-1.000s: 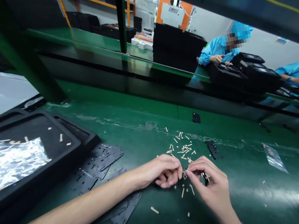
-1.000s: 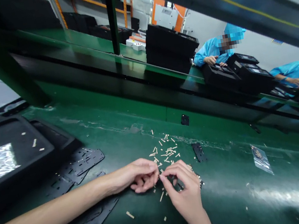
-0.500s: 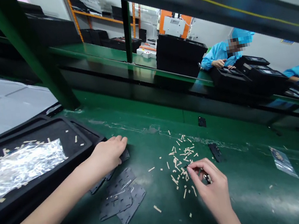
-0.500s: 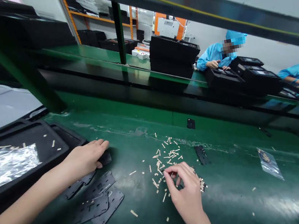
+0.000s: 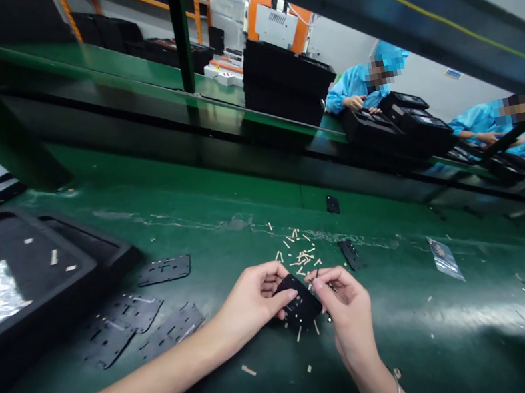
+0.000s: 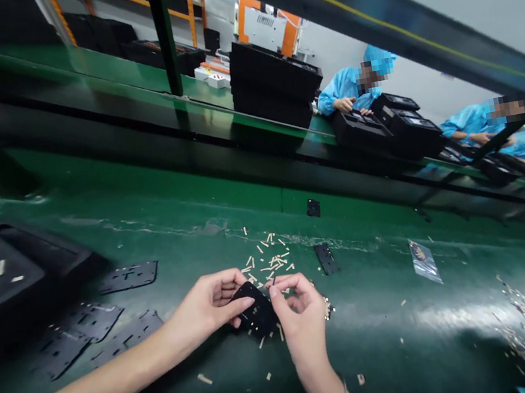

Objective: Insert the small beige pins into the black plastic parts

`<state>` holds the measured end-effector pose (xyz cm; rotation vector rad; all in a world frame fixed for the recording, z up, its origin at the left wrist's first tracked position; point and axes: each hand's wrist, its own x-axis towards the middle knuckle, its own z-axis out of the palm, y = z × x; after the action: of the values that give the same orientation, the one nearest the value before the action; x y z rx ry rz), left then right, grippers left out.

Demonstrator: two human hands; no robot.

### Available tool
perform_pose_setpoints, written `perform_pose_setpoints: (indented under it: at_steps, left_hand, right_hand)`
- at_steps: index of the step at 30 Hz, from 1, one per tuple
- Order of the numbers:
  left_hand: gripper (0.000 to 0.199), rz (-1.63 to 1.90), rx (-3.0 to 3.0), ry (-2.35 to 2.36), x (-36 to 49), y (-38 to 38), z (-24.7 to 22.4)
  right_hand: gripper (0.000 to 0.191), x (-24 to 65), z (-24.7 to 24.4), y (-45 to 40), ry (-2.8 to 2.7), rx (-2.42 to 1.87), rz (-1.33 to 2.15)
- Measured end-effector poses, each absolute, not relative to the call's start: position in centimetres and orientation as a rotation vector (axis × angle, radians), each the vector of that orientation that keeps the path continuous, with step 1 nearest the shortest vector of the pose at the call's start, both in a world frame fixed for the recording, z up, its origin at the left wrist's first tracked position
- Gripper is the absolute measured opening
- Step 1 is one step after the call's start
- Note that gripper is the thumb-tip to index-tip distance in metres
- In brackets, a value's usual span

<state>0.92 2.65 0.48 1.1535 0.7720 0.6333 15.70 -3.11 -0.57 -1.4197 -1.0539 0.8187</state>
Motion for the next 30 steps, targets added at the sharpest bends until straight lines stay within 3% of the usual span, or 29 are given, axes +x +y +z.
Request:
perform_pose_setpoints:
  at_steps: [8, 17, 30]
  left_hand:
    - [0.013, 0.658, 1.216, 0.861, 0.3, 2.2, 0.8]
    - [0.022, 0.625, 1.169, 0.888, 0.4, 1.3, 1.0]
    - [0.012, 0.637, 1.265, 0.898, 0.2, 1.2, 1.2]
  right_hand:
    - [0.008, 14.7, 0.8, -3.6, -1.23, -1.606, 0.705]
    - [0.006, 14.1, 0.8, -3.9, -1.285, -1.651, 0.619]
    - [0.007, 14.7, 1.0, -3.6, -1.162, -1.591, 0.878]
